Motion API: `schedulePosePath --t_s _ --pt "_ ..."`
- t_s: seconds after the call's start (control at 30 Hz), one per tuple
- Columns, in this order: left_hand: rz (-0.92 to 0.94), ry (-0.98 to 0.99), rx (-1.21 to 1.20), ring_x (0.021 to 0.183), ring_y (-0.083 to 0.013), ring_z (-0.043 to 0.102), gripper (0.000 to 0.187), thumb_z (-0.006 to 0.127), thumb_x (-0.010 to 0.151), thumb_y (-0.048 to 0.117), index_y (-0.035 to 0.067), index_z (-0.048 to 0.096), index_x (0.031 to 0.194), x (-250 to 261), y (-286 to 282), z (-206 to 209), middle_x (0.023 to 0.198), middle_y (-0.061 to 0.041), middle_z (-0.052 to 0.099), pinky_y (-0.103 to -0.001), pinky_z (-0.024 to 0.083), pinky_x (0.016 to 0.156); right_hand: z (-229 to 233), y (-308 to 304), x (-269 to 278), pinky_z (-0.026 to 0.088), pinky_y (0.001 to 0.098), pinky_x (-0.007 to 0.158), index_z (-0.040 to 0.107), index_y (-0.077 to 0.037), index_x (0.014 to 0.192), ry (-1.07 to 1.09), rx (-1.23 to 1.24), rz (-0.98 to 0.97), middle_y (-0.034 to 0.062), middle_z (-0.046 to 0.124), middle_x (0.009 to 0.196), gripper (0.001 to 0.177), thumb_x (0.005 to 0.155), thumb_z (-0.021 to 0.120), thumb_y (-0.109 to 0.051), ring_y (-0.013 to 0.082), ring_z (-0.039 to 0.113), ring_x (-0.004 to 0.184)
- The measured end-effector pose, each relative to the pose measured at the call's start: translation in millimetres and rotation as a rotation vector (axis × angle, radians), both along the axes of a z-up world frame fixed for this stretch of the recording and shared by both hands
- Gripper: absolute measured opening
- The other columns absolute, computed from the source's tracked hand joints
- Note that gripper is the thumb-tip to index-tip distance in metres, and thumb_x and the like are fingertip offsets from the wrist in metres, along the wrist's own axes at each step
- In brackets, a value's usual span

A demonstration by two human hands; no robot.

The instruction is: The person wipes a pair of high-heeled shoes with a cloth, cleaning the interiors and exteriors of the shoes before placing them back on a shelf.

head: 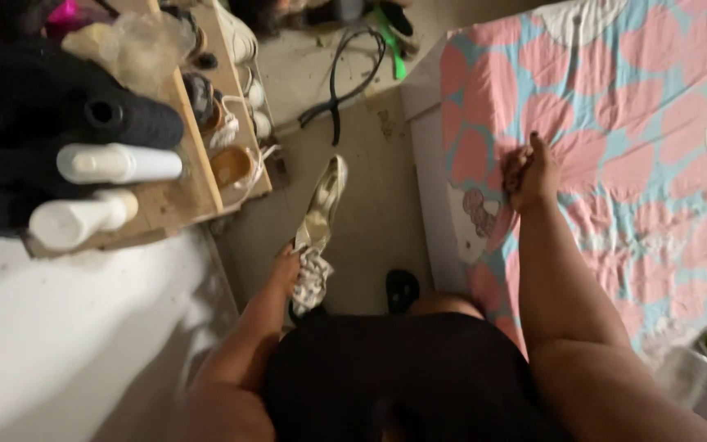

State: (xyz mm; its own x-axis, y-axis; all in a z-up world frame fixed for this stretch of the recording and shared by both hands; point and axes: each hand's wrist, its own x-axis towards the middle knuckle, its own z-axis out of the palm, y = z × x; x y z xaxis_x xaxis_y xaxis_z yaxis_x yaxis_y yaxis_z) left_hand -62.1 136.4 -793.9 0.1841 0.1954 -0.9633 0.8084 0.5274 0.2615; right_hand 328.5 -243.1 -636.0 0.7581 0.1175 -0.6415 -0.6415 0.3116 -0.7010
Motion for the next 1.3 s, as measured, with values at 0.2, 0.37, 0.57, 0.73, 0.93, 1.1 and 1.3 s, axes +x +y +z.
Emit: schedulePosePath --t_s 0.2,0.37,0.57,0.73,0.93,1.1,1.3 --pt "-0.127 -0.073 0.042 0.070 -0.0237 0.055 0.045 0.062 0.101 0.030 0.023 0.064 0.145 15 20 -33 0.093 -0.010 0.065 -0.043 0.049 0.055 0 4 12 0.021 0.0279 0.036 0.059 -0.014 0.068 -0.025 -0.163 0.041 -0.0002 0.045 0.053 0.047 0.108 0.051 -0.039 0.0121 0.033 0.040" --pt "-0.303 -0.250 0.122 0.110 -0.0271 0.058 0.053 0.060 0.099 0.025 0.023 0.053 0.151 47 46 -35 0.130 -0.010 0.063 -0.046 0.049 0.085 -13 4 18 0.017 0.0249 0.031 0.054 -0.018 0.067 -0.003 -0.227 0.019 -0.0022 0.042 0.050 0.048 0.107 0.049 -0.044 0.0096 0.028 0.035" --pt "-0.480 -0.343 0.114 0.129 -0.0277 0.058 0.057 0.061 0.098 0.024 0.022 0.048 0.153 66 60 -30 0.147 -0.010 0.061 -0.045 0.046 0.101 14 17 -6 0.028 0.0247 0.041 0.062 -0.011 0.089 -0.292 -0.288 0.010 -0.0003 0.054 0.066 0.019 0.106 0.059 -0.019 0.0092 0.043 0.050" --pt "-0.550 -0.419 0.129 0.130 -0.0259 0.058 0.059 0.063 0.096 0.023 0.023 0.048 0.153 53 65 -42 0.148 -0.009 0.059 -0.040 0.048 0.102 38 90 -47 0.053 0.0336 0.060 0.067 -0.007 0.123 -0.774 -0.564 0.670 0.0095 0.068 0.086 0.033 0.091 0.064 -0.008 0.0190 0.065 0.072" --pt "-0.751 -0.456 0.199 0.130 -0.0233 0.059 0.061 0.065 0.095 0.024 0.024 0.047 0.153 66 77 -33 0.149 -0.008 0.057 -0.037 0.049 0.103 -25 198 -75 0.057 0.0463 0.084 0.052 -0.011 0.144 -0.843 -0.836 1.494 0.0227 0.065 0.112 0.081 0.079 0.079 -0.051 0.0378 0.070 0.093" --pt "-0.814 -0.479 0.260 0.119 -0.0236 0.065 0.058 0.070 0.092 0.034 0.020 0.055 0.146 87 87 -60 0.134 -0.009 0.068 -0.041 0.054 0.095 -88 194 -79 0.056 0.0461 0.091 0.070 -0.009 0.122 -0.878 -0.773 1.359 0.0189 0.073 0.116 0.044 0.090 0.070 -0.038 0.0389 0.070 0.105" --pt "0.092 -0.020 -0.065 0.106 -0.0324 0.067 0.065 0.051 0.099 0.059 0.017 0.055 0.147 71 89 -73 0.130 -0.012 0.067 -0.050 0.054 0.084 -112 193 -59 0.055 0.0474 0.087 0.070 -0.004 0.118 -0.862 -0.919 1.239 0.0222 0.072 0.112 0.033 0.095 0.069 -0.028 0.0407 0.069 0.101"
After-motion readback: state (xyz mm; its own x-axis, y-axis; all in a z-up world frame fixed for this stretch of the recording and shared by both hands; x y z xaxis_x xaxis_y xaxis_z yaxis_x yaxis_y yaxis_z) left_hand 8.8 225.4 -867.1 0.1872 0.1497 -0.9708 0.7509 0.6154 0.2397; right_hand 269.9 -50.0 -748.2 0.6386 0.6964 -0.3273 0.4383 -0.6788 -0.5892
